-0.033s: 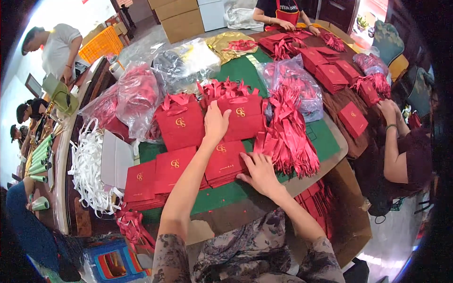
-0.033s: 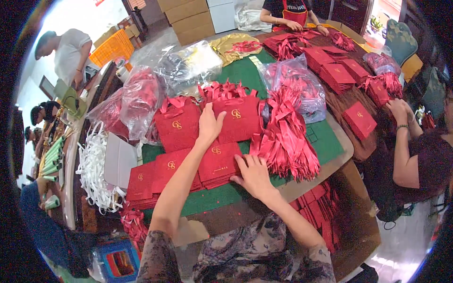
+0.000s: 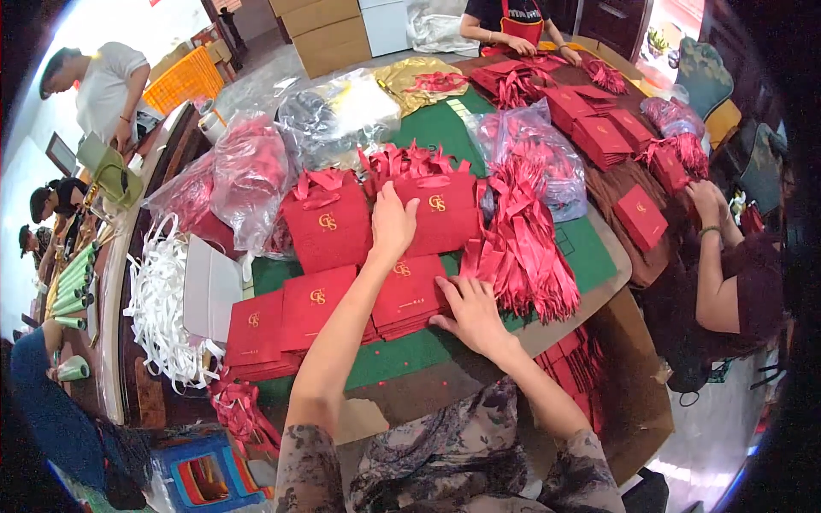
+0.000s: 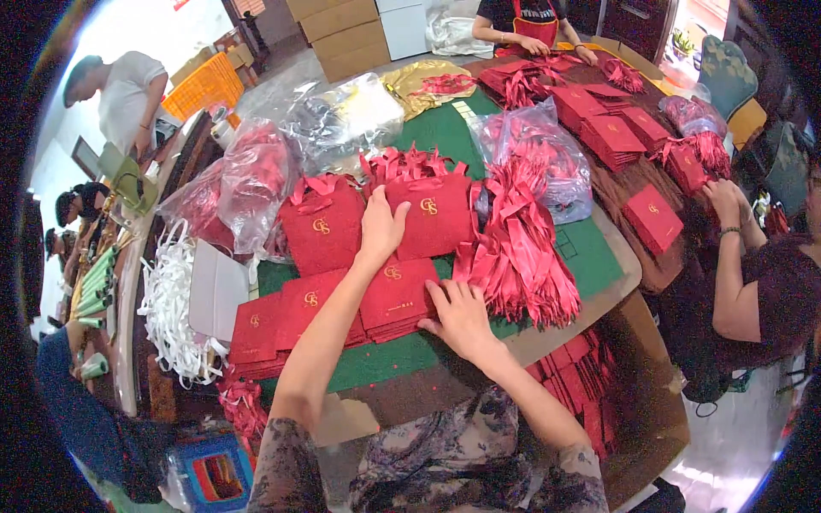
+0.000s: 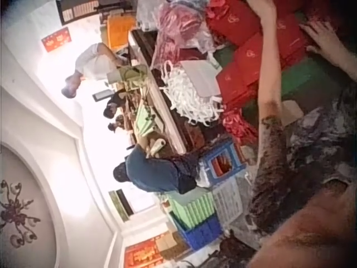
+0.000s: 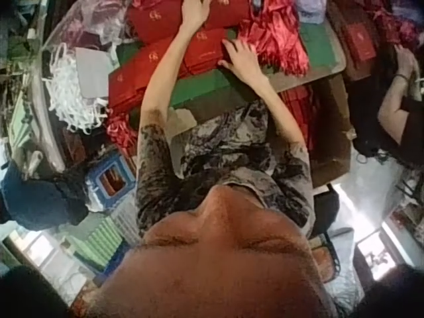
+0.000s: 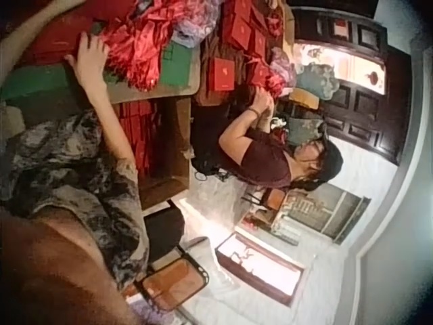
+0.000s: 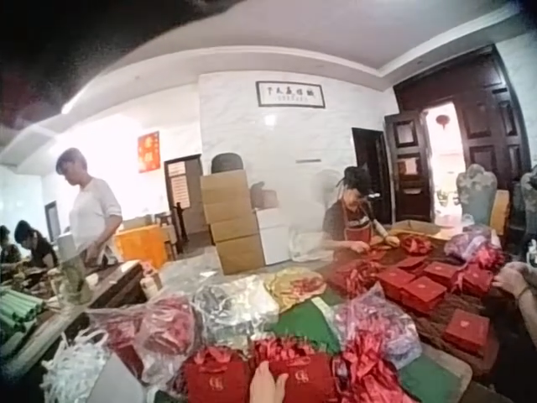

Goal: The person assembles gift pouches by threading ribbon handles through them, unpacks and unties a bundle of ribbons from a plastic bag, and attaches ribbon handles onto the pouches by hand.

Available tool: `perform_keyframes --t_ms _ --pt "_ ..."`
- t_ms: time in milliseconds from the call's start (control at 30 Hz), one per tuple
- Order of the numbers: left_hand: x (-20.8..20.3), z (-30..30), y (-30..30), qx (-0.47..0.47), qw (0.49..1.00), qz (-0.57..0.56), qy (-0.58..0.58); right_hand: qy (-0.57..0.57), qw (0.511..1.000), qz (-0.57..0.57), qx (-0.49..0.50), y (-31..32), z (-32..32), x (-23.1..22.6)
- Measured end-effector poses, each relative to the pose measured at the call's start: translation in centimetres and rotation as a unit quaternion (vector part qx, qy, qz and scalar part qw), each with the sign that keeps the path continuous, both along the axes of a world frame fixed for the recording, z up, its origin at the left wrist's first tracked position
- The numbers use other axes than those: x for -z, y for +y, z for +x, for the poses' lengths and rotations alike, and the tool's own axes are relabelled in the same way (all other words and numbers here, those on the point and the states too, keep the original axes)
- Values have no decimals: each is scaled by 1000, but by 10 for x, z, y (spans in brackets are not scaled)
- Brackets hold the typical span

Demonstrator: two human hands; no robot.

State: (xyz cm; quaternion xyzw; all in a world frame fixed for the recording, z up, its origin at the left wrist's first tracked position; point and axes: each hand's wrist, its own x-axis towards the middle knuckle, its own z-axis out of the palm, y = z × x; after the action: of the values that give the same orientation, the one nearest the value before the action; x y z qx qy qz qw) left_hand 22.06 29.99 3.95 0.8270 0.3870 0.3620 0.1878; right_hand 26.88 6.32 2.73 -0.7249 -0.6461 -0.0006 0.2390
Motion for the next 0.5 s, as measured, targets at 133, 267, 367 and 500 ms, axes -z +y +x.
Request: perform_keyframes --t_ms 133,267,367,500 --pt "-10 -7 -22 -22 997 -72 21 -16 1000 -5 -23 -2 7 -3" --pt "-8 -33 -46 19 990 -36 134 -2 999 20 -37 -5 14 -3" --pt "-5 -42 -49 55 955 31 290 25 998 45 -27 1 26 -7" --pt "19 -43 -41 34 936 91 339 13 992 126 16 40 42 -15"
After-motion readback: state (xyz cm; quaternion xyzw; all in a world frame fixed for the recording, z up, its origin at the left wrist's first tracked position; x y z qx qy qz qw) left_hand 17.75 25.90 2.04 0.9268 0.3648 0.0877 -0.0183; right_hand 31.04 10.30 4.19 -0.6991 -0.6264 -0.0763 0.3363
